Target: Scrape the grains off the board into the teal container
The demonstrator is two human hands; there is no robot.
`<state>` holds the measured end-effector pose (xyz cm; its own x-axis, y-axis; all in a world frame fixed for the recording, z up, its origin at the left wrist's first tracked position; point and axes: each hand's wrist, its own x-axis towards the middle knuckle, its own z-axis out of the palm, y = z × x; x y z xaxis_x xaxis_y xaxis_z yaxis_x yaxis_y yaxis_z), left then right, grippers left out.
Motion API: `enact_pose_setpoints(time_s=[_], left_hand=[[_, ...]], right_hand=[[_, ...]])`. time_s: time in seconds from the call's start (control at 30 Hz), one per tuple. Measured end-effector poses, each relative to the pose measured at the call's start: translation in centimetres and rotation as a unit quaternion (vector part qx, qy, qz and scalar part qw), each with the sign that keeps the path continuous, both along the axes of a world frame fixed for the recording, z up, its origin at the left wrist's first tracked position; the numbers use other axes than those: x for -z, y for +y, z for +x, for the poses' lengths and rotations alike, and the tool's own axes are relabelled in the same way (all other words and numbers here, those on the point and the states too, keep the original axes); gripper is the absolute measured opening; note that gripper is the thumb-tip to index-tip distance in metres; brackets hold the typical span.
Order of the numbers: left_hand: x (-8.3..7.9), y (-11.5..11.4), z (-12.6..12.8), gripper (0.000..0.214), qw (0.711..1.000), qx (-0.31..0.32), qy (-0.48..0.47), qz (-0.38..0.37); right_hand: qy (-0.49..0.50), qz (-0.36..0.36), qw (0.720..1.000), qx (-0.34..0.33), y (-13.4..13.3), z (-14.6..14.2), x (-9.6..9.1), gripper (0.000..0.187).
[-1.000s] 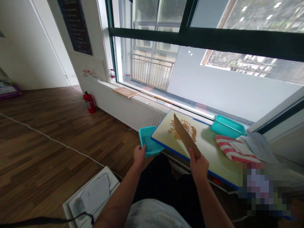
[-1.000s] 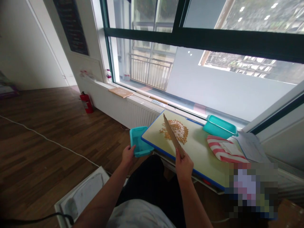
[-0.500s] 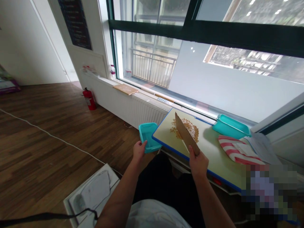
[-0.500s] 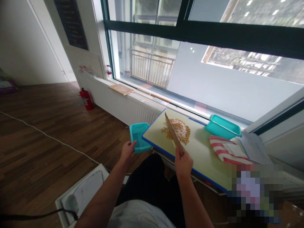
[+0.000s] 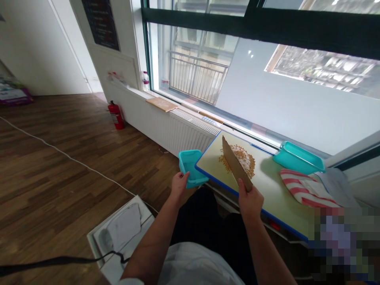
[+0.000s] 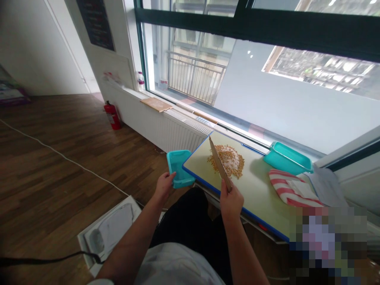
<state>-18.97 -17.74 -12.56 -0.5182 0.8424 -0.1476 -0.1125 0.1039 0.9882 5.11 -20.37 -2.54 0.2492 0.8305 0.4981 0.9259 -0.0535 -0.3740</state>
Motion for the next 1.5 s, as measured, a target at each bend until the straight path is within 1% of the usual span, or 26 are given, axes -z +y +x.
enact_pose_setpoints(time_s=[0.13, 0.3, 0.53, 0.67, 0.8, 1.03, 1.27, 1.5], left_hand=[[0.3, -0.4, 0.2, 0.036, 1.000, 0.000, 0.008, -0.007], [0.8, -1.1, 1.0, 0.032, 1.000, 0.001, 0.008, -0.011], [0.8, -1.2, 1.2, 0.034, 1.000, 0.000, 0.017, -0.011], [0.7, -1.1, 1.1, 0.035, 1.000, 0.000, 0.021, -0.009], [0.7, -1.0, 0.9, 0.033, 1.000, 0.004, 0.024, -0.009], [0.4, -1.1, 0.6, 0.031, 0.999, 0.011, 0.034, -0.009], [0.4, -1.0, 0.7, 0.030, 1.000, 0.013, 0.024, -0.003], [0.5, -1.2, 0.9, 0.032, 1.000, 0.011, 0.016, -0.006]], right_hand=[[-0.012, 0.000, 1.000, 0.007, 0.0, -0.4, -0.1, 0.052], [-0.026, -0.014, 0.999, 0.035, -0.1, -1.0, -0.4, 0.059], [-0.024, -0.023, 0.999, 0.043, -0.2, -1.8, -1.7, 0.058], [-0.023, -0.025, 0.999, 0.038, -0.2, -2.4, -2.3, 0.054], [-0.022, -0.029, 0.999, 0.030, -0.3, -3.0, -2.5, 0.052], [-0.002, -0.042, 0.999, -0.010, -0.6, -3.9, -2.9, 0.044], [-0.005, -0.062, 0.998, -0.012, -0.8, -4.7, -3.0, 0.044], [-0.009, -0.087, 0.996, 0.005, -1.1, -5.3, -3.3, 0.044]])
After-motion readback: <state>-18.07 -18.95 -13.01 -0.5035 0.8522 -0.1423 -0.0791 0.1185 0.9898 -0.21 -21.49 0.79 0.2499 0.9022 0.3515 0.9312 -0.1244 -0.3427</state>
